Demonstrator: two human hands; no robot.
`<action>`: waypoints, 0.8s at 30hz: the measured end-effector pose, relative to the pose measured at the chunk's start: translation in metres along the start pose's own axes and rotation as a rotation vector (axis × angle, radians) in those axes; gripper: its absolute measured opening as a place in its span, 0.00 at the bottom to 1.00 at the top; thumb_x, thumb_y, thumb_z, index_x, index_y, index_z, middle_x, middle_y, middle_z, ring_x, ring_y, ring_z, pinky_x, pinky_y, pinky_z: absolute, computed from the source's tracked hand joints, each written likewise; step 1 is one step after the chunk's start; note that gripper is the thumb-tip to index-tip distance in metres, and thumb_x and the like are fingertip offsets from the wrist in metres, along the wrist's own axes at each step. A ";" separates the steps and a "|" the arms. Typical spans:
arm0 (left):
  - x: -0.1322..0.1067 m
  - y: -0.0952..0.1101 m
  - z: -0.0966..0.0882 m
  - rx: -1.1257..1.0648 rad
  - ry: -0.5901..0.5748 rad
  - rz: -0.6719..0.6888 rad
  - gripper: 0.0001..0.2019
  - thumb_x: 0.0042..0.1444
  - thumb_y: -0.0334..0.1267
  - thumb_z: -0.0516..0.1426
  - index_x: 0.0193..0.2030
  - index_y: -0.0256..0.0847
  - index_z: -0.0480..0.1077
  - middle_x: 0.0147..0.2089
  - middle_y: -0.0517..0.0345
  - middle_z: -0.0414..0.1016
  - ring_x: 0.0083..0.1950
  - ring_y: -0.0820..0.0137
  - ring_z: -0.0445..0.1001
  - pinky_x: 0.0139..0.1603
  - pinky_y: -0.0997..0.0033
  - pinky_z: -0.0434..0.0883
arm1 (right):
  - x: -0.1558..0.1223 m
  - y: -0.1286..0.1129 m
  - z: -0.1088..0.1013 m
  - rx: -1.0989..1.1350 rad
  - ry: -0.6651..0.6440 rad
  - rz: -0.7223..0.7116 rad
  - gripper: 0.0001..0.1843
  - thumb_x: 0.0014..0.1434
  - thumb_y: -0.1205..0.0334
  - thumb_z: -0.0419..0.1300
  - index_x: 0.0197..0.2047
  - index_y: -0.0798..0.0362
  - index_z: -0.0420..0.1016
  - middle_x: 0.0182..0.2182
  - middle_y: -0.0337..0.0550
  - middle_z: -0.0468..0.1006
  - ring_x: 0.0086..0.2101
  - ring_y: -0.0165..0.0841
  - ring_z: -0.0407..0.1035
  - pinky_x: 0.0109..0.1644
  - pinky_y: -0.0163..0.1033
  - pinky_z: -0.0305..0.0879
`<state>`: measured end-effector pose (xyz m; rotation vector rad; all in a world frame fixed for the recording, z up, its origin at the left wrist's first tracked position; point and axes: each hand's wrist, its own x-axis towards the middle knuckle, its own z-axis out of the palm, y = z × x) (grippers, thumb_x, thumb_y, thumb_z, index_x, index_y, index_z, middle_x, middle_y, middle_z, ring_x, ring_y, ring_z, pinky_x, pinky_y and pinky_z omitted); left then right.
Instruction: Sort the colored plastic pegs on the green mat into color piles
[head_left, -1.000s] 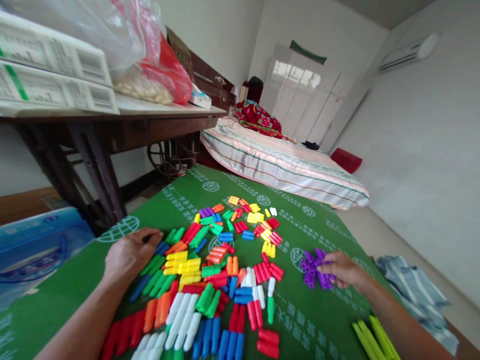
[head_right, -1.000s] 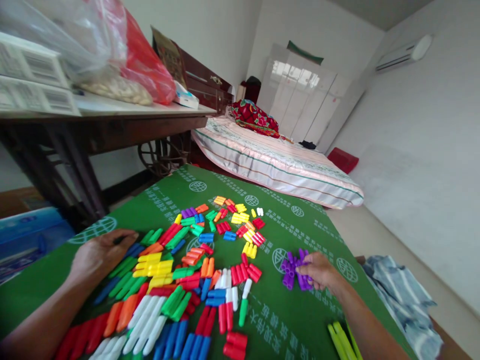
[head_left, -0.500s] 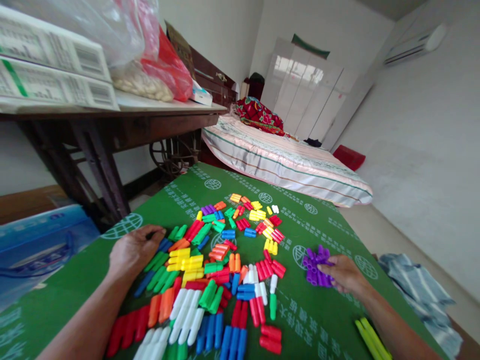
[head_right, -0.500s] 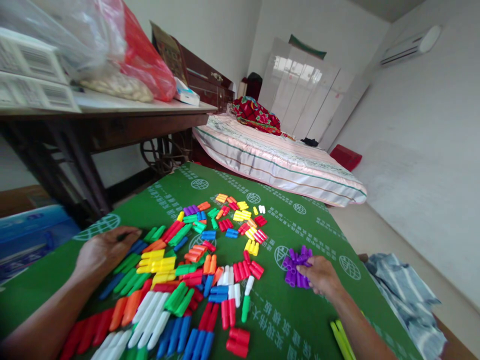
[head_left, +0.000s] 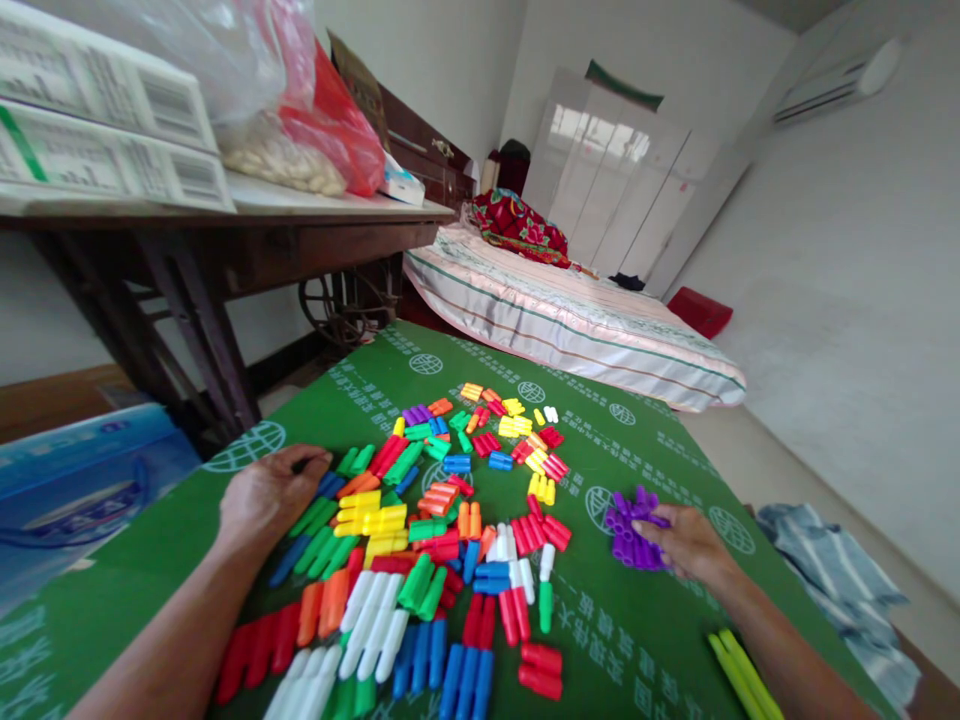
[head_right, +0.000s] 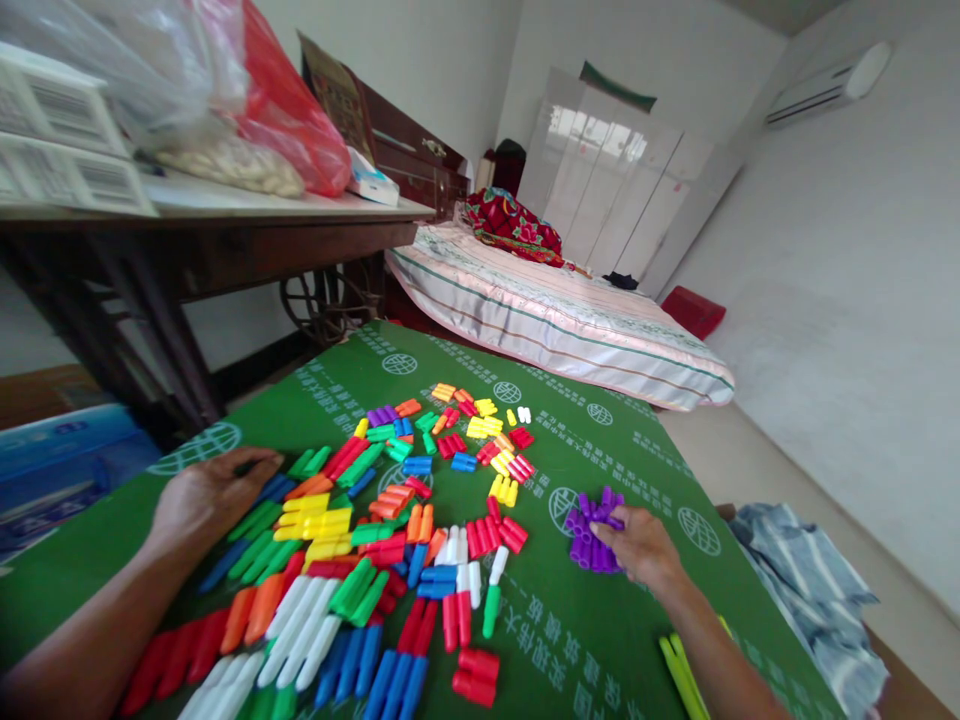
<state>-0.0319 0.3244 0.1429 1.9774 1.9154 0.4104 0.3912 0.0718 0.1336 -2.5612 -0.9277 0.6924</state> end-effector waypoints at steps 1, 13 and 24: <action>0.000 0.000 0.000 0.001 0.001 0.002 0.24 0.57 0.50 0.45 0.50 0.40 0.73 0.43 0.48 0.77 0.41 0.59 0.74 0.35 0.70 0.65 | 0.002 0.000 0.002 -0.020 0.005 -0.008 0.10 0.62 0.56 0.55 0.32 0.50 0.71 0.12 0.32 0.67 0.13 0.28 0.64 0.17 0.31 0.57; 0.006 -0.013 0.014 -0.032 0.060 0.049 0.19 0.57 0.48 0.48 0.45 0.43 0.75 0.43 0.54 0.79 0.42 0.64 0.75 0.36 0.72 0.65 | -0.003 -0.007 -0.010 -0.222 0.192 -0.149 0.18 0.60 0.51 0.52 0.24 0.48 0.73 0.18 0.36 0.75 0.22 0.32 0.71 0.26 0.33 0.59; 0.003 -0.020 0.020 -0.114 0.115 0.067 0.18 0.54 0.48 0.47 0.39 0.45 0.76 0.41 0.58 0.80 0.42 0.63 0.76 0.36 0.72 0.66 | -0.014 -0.152 0.050 -0.155 0.150 -0.688 0.13 0.59 0.54 0.55 0.30 0.49 0.77 0.21 0.36 0.76 0.22 0.29 0.68 0.26 0.32 0.57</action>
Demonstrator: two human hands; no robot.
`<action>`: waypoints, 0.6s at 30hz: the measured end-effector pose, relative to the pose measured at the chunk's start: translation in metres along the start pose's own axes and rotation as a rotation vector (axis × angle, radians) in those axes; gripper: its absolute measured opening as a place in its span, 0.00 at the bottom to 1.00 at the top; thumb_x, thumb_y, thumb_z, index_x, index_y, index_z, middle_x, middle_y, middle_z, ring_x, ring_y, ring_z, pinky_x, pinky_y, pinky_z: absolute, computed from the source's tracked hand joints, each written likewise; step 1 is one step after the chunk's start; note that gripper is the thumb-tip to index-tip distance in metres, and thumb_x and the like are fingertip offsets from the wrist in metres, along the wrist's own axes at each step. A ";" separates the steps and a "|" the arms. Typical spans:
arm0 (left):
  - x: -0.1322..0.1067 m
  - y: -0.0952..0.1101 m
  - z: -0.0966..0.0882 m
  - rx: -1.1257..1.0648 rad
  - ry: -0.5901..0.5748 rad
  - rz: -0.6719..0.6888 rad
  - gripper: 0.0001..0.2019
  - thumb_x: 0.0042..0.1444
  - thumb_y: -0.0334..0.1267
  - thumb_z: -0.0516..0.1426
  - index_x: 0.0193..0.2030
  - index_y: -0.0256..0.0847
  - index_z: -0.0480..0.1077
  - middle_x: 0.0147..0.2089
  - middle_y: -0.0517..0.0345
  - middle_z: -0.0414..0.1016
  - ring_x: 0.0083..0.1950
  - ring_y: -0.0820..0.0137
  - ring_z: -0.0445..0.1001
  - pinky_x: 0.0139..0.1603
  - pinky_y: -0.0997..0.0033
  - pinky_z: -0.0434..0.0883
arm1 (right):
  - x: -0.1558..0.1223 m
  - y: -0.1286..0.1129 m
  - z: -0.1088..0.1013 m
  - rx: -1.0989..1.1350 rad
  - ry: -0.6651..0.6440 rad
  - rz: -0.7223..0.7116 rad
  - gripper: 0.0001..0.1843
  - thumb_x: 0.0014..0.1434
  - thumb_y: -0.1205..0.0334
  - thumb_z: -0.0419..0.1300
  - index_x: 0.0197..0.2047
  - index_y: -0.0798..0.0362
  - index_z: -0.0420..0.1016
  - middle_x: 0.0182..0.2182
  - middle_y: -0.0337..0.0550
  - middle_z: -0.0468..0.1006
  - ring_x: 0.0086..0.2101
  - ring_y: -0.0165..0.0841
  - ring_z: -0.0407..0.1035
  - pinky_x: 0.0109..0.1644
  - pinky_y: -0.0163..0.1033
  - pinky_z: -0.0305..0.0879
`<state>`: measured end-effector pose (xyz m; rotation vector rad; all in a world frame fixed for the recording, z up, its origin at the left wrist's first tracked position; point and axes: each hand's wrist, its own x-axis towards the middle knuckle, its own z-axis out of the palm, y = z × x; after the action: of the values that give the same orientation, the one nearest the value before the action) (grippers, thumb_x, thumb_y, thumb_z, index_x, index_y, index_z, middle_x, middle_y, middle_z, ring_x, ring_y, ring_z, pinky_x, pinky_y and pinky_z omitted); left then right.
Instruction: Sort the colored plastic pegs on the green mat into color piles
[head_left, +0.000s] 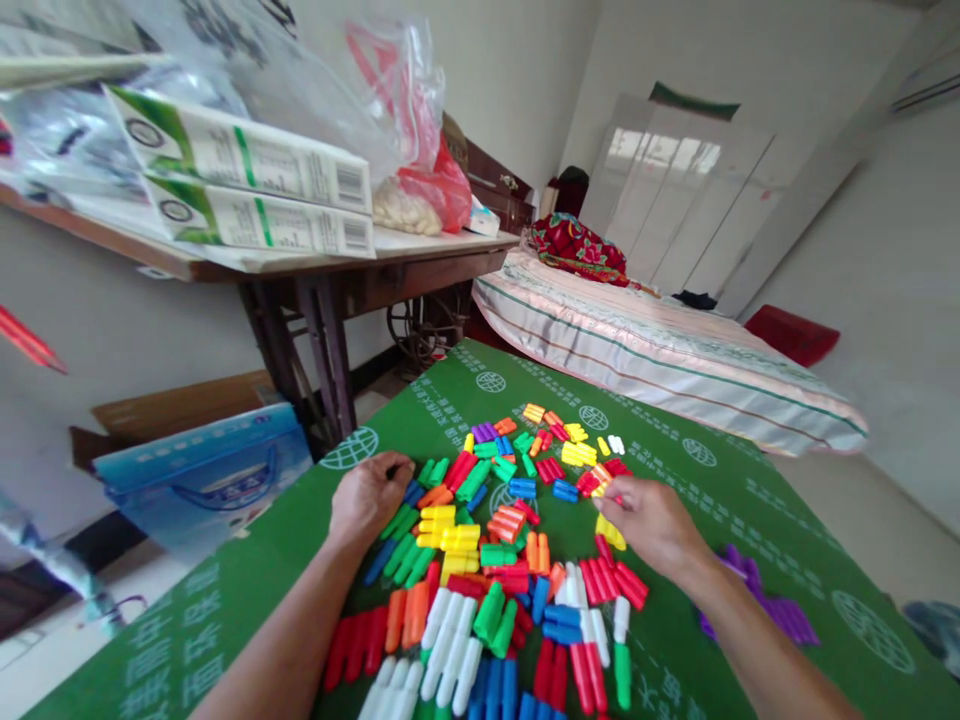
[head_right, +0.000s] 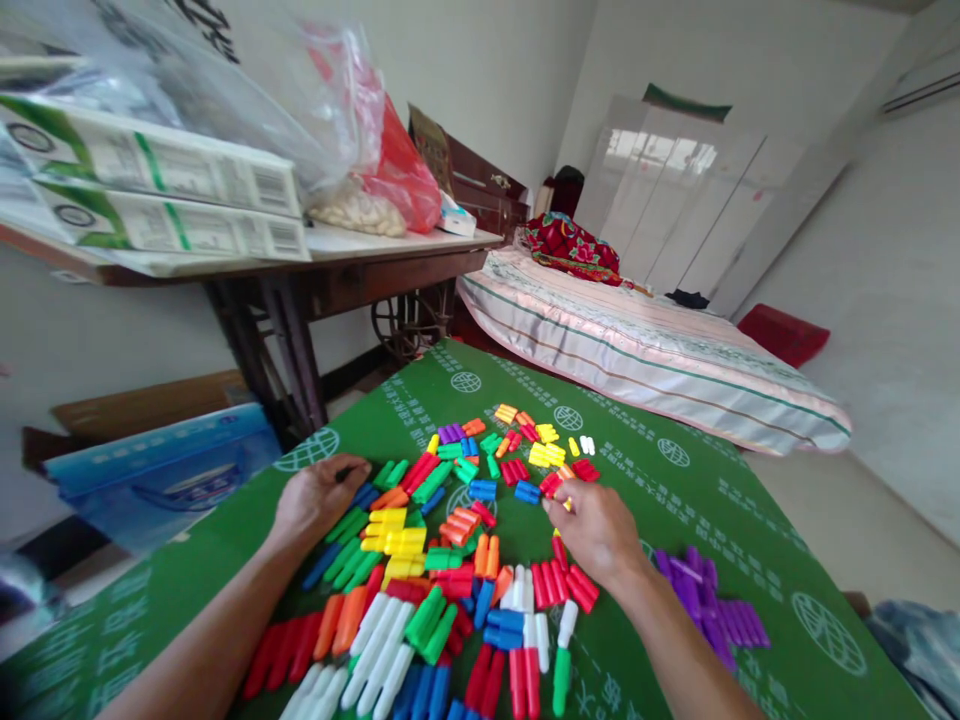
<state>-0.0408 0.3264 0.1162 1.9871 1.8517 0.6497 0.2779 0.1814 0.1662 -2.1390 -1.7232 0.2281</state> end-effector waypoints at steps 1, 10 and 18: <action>0.000 0.001 0.000 -0.004 0.001 -0.003 0.18 0.54 0.47 0.47 0.39 0.45 0.76 0.41 0.58 0.80 0.42 0.63 0.76 0.37 0.72 0.66 | 0.014 -0.017 0.003 -0.034 -0.020 -0.040 0.12 0.60 0.56 0.54 0.30 0.49 0.77 0.22 0.36 0.76 0.23 0.29 0.68 0.26 0.32 0.57; -0.002 -0.004 0.003 -0.036 0.018 0.024 0.16 0.55 0.45 0.48 0.36 0.46 0.75 0.39 0.60 0.80 0.40 0.66 0.76 0.35 0.72 0.65 | 0.125 -0.138 0.054 -0.255 -0.184 -0.243 0.12 0.57 0.68 0.56 0.41 0.48 0.79 0.42 0.45 0.81 0.45 0.38 0.73 0.42 0.37 0.65; -0.002 -0.008 0.004 -0.046 0.014 0.021 0.15 0.56 0.45 0.48 0.36 0.47 0.75 0.39 0.61 0.79 0.40 0.67 0.76 0.36 0.73 0.65 | 0.157 -0.163 0.084 -0.340 -0.314 -0.172 0.14 0.61 0.57 0.60 0.47 0.56 0.75 0.47 0.49 0.78 0.46 0.38 0.73 0.50 0.46 0.69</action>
<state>-0.0457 0.3254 0.1082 1.9800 1.8092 0.7081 0.1367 0.3777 0.1708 -2.2622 -2.2541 0.2492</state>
